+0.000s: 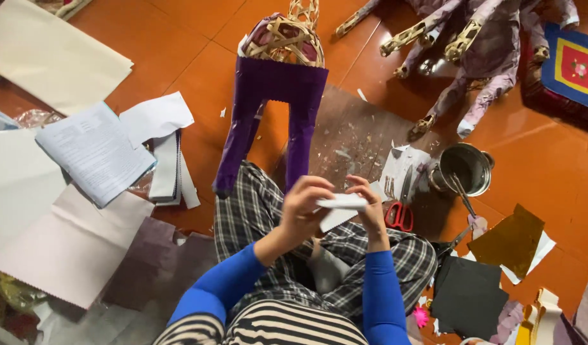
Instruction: Decorating a bamboo animal frame by cutting and attaching purple fabric strips
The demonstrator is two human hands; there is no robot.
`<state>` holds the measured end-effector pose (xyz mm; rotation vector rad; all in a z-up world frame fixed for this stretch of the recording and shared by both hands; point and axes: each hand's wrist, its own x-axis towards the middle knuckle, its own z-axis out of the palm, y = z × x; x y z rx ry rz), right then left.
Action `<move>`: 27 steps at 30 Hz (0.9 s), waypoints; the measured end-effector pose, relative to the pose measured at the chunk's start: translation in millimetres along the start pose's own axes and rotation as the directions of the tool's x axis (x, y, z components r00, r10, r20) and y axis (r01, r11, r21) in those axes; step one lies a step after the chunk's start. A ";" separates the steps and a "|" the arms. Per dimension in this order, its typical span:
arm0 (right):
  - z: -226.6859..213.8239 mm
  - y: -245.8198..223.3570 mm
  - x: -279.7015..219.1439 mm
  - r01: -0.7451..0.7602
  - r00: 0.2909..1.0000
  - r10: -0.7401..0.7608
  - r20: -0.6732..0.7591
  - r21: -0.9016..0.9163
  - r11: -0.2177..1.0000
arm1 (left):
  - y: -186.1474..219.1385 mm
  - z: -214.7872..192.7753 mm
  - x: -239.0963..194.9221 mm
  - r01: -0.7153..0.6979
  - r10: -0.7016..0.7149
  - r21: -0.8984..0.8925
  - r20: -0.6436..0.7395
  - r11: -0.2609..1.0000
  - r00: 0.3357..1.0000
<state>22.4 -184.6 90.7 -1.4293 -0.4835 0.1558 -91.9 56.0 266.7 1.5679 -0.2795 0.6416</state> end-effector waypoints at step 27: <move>114.3 -40.2 322.0 0.121 0.831 -0.232 -0.506 -0.243 0.962 | -135.9 -203.2 227.3 0.090 -0.060 0.433 -0.083 0.897 0.995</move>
